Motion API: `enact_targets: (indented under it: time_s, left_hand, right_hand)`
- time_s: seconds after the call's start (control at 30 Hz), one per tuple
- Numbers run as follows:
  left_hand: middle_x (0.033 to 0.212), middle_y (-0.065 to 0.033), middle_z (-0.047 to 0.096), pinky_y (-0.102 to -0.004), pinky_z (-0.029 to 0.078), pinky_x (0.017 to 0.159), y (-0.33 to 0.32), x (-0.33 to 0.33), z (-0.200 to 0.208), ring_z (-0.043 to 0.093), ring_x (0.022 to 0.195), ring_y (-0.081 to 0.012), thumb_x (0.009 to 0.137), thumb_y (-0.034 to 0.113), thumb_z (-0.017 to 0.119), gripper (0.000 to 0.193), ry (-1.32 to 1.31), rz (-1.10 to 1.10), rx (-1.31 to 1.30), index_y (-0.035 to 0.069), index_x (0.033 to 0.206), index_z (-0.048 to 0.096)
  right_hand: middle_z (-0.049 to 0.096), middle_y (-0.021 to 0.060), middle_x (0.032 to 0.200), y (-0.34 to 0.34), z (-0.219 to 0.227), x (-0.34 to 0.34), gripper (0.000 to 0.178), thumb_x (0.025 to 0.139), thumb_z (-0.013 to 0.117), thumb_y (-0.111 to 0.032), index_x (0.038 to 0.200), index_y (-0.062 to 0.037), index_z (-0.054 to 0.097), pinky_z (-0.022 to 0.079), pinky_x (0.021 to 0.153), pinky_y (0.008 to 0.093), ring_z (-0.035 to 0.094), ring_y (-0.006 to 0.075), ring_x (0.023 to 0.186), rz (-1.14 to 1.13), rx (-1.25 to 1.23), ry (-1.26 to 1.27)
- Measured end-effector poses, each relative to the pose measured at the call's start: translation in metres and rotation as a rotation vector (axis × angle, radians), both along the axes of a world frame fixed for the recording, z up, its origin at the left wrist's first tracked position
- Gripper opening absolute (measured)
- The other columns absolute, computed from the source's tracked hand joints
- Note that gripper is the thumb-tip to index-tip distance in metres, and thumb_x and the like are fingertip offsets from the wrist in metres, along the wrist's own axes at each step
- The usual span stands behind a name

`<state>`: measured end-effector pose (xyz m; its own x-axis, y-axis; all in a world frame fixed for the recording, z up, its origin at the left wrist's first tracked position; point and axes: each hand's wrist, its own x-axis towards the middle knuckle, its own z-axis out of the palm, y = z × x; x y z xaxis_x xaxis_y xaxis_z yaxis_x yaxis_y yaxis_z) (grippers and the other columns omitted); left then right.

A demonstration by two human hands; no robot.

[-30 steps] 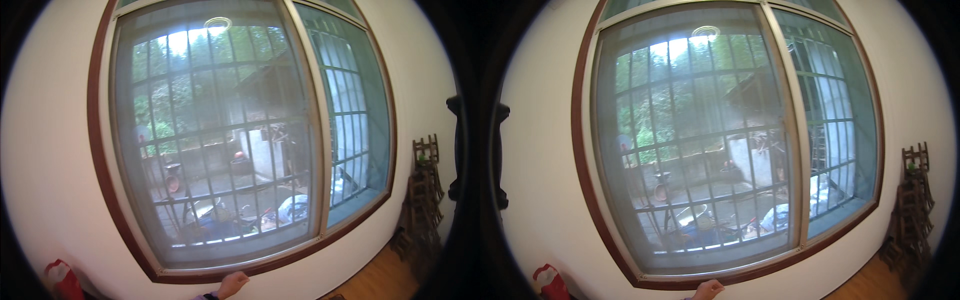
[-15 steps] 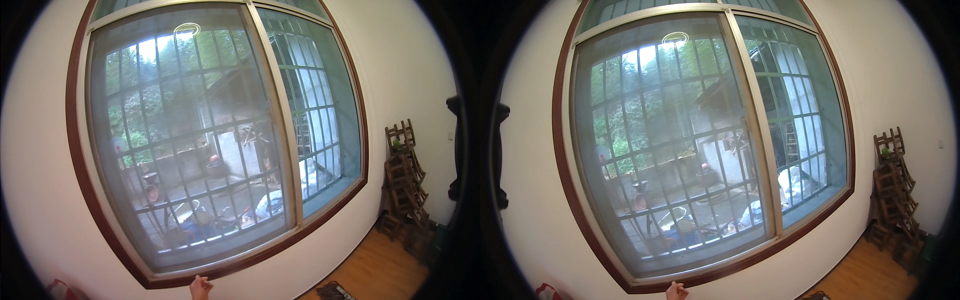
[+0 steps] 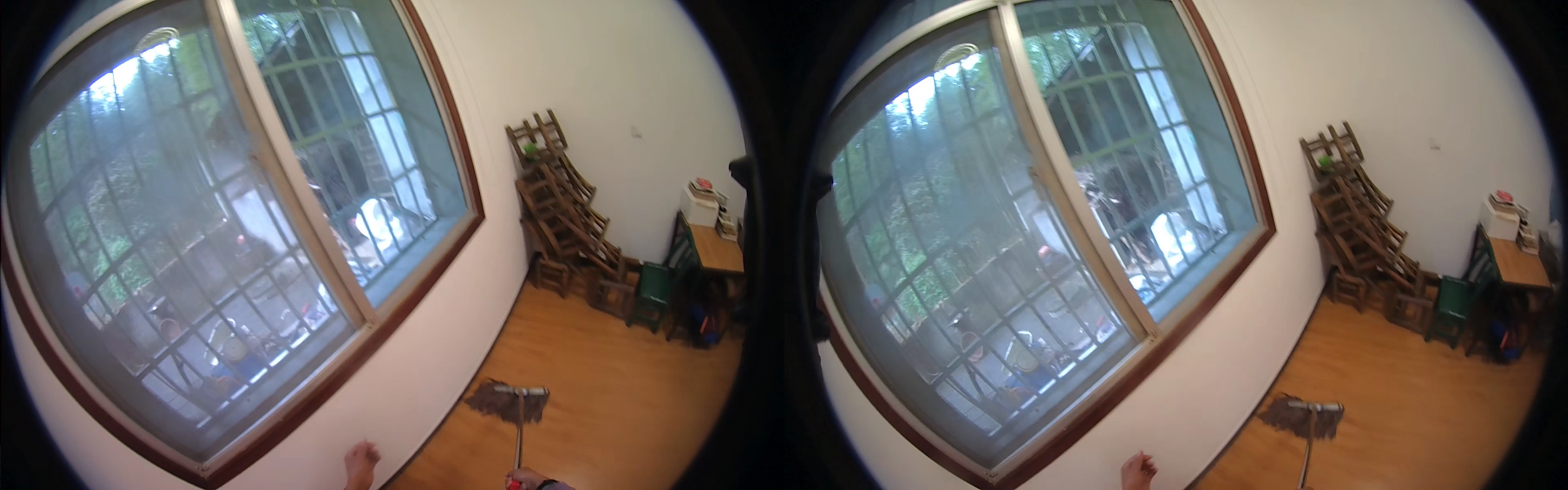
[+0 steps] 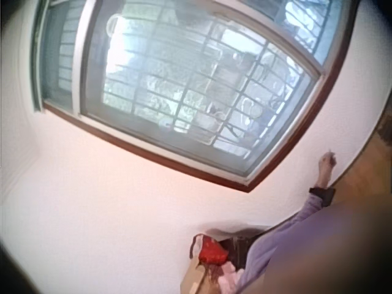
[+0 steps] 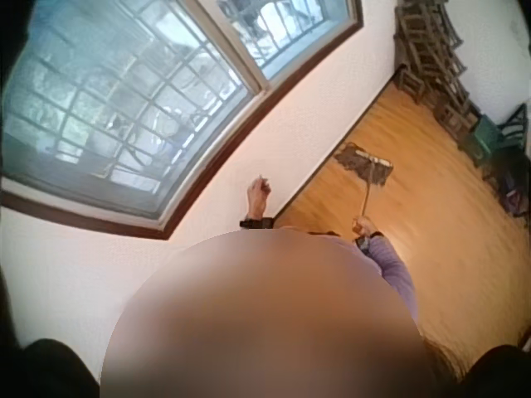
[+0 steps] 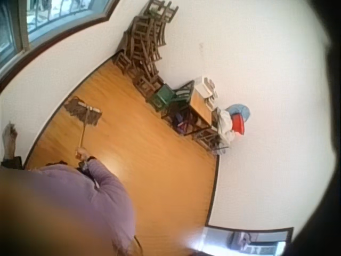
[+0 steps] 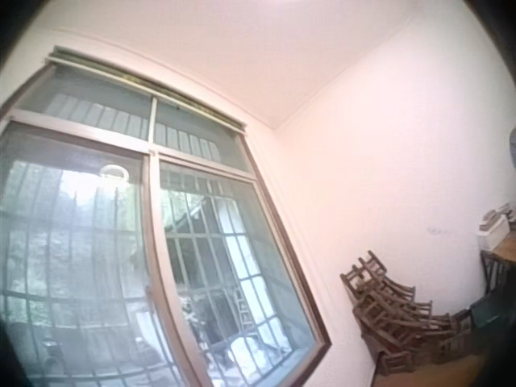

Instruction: The person mops a wooden floor with a string mop, briefly opens a window to check the outside, then closes it and continues mopping. The person moves around the room, cleaning different areas of the floor.

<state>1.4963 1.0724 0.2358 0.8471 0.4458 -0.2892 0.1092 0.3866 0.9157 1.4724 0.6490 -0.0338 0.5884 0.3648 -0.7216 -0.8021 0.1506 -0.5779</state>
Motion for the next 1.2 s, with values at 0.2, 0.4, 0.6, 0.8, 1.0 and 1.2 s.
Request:
enact_targets:
  time_s: [0.2,0.4,0.6,0.8,1.0,1.2]
  left_hand:
    - [0.087,-0.0058,0.065,-0.0265,0.051,0.070,-0.063,0.025,-0.011,0.061,0.077,-0.0130,0.098,0.025,0.055,0.029,0.212,-0.348,0.077,-0.002,0.102,0.064]
    - [0.091,-0.0043,0.066,-0.0247,0.052,0.077,-0.062,0.011,-0.017,0.063,0.081,-0.0111,0.099,0.024,0.055,0.028,0.359,-0.534,0.263,0.000,0.108,0.064]
    - [0.098,-0.0038,0.067,-0.0234,0.052,0.080,-0.056,-0.034,-0.019,0.063,0.088,-0.0102,0.099,0.025,0.055,0.028,0.453,-0.561,0.311,0.001,0.112,0.064]
    - [0.102,-0.0042,0.067,-0.0253,0.052,0.083,-0.067,-0.058,-0.025,0.063,0.094,-0.0111,0.098,0.027,0.057,0.030,0.529,-0.536,0.225,0.002,0.114,0.063]
    - [0.103,-0.0043,0.065,-0.0258,0.053,0.082,-0.109,-0.038,-0.050,0.063,0.090,-0.0123,0.100,0.027,0.054,0.033,0.586,-0.597,0.140,0.000,0.117,0.060]
    - [0.096,-0.0020,0.066,-0.0241,0.052,0.079,-0.159,0.009,-0.095,0.063,0.084,-0.0098,0.098,0.034,0.056,0.032,0.607,-0.856,0.132,0.005,0.110,0.063]
  right_hand:
    - [0.047,0.0076,0.059,0.004,-0.007,0.018,0.018,0.095,0.049,-0.008,0.078,-0.0004,0.050,0.038,0.039,0.0304,0.043,0.0178,0.044,-0.308,0.056,0.209]
    - [0.049,0.0085,0.056,0.035,-0.002,0.095,0.012,0.090,0.054,-0.005,0.081,0.0016,0.051,0.039,0.037,0.0337,0.047,0.0191,0.042,-0.431,-0.019,0.134]
    - [0.048,0.0056,0.051,-0.011,-0.003,0.186,0.012,0.095,0.051,-0.017,0.096,-0.0061,0.053,0.041,0.036,0.0338,0.048,0.0183,0.038,-0.413,-0.122,-0.017]
    - [0.044,0.0055,0.055,-0.021,0.011,0.113,0.045,0.091,0.050,-0.002,0.130,-0.0167,0.031,0.036,0.032,0.0344,0.045,0.0177,0.036,-0.250,-0.110,-0.030]
    - [0.044,0.0054,0.052,-0.113,0.038,-0.058,0.074,0.091,0.049,0.005,0.148,-0.0279,0.016,0.039,0.031,0.0343,0.047,0.0191,0.036,-0.163,0.030,-0.052]
    - [0.045,0.0046,0.052,-0.139,0.068,-0.093,0.058,0.091,0.050,0.000,0.137,-0.0238,0.024,0.038,0.032,0.0330,0.046,0.0180,0.036,-0.138,0.023,-0.020]
